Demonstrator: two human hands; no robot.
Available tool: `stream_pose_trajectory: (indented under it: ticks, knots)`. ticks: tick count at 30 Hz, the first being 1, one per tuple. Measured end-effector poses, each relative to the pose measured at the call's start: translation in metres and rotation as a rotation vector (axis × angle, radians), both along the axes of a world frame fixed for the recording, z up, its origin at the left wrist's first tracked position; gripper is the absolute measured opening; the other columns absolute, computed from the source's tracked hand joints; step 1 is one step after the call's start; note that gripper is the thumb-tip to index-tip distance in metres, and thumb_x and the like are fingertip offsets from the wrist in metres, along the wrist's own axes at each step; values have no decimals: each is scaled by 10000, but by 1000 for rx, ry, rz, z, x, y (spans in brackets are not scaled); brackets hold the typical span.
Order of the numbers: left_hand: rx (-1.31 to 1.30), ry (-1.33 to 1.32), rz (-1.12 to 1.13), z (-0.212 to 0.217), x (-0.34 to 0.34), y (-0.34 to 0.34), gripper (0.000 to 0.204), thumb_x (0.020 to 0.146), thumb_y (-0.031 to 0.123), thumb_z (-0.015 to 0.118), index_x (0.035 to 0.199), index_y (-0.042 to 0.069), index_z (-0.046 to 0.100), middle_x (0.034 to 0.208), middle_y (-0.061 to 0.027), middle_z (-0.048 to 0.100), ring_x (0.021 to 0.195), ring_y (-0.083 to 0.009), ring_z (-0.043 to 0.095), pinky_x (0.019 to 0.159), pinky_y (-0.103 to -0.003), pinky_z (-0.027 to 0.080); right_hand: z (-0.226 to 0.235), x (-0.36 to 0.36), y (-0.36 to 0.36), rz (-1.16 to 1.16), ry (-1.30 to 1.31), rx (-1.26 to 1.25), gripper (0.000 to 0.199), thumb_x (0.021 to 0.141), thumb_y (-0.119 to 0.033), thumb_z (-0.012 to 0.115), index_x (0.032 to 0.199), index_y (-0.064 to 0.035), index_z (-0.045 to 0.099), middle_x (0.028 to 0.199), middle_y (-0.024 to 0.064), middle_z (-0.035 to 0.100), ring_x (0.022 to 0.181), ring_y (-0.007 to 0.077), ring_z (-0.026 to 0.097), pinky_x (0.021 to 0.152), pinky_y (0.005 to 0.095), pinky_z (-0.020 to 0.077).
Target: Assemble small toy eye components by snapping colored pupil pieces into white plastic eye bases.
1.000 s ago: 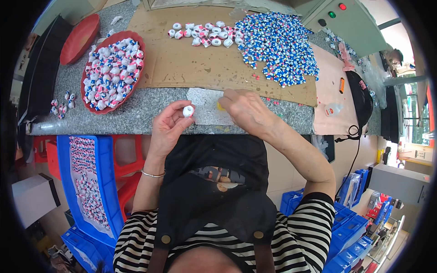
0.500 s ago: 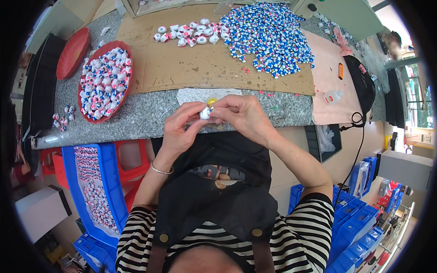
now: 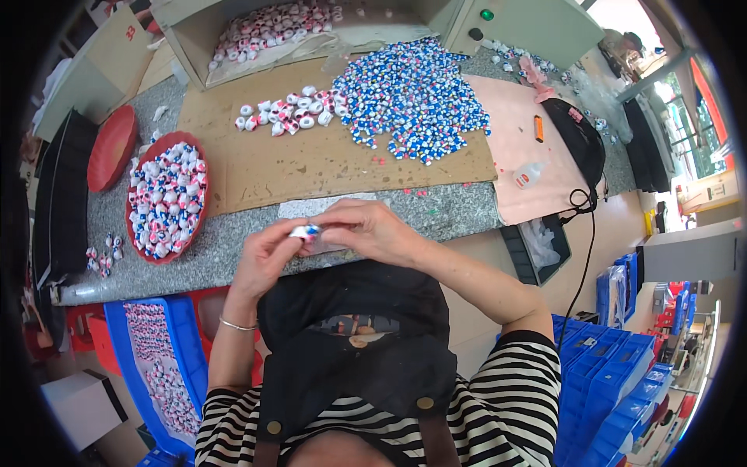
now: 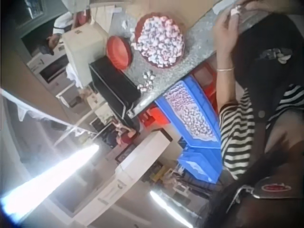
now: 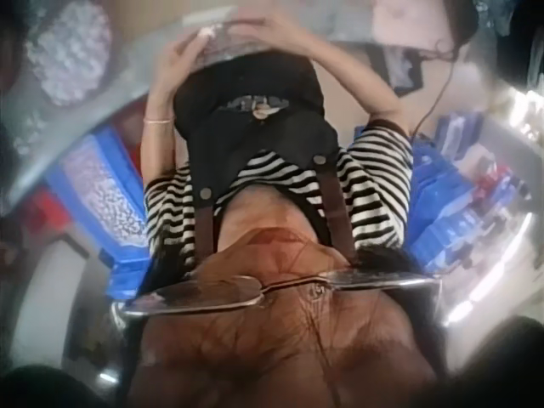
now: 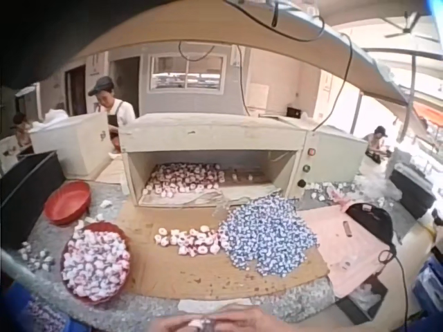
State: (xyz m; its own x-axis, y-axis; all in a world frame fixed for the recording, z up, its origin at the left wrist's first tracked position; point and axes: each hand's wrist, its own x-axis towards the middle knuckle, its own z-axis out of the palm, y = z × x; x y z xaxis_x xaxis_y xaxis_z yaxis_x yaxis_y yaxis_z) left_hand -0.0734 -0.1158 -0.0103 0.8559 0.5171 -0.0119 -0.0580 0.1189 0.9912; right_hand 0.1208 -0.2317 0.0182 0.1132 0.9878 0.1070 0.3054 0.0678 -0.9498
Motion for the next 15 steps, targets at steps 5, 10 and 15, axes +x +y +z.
stream_pose_trajectory:
  ticks: [5, 10, 15]
  knots:
    - [777, 179, 600, 38, -61, 83, 258, 889, 21, 616, 1146, -1, 614, 1026, -96, 632, 884, -138, 598, 761, -245, 478, -25, 86, 5, -391, -633, 140, 143, 872, -40, 615, 995, -16, 683, 894, 137, 664, 793, 268, 652, 709, 343, 513]
    - [1262, 336, 915, 69, -73, 108, 372, 840, -2, 609, 1209, 12, 572, 1169, -150, 580, 1084, -299, 553, 933, -386, 445, -27, 112, 10, -394, -959, 17, 156, 804, -83, 661, 956, -55, 684, 819, 141, 641, 739, 329, 648, 636, 414, 510]
    - [882, 222, 455, 45, 25, 70, 227, 829, -5, 625, 1055, 12, 612, 994, -135, 596, 821, -216, 632, 678, -300, 510, -45, 101, 9, -405, -1218, 90, 90, 800, -96, 636, 875, -64, 598, 719, 112, 570, 677, 297, 632, 558, 410, 492]
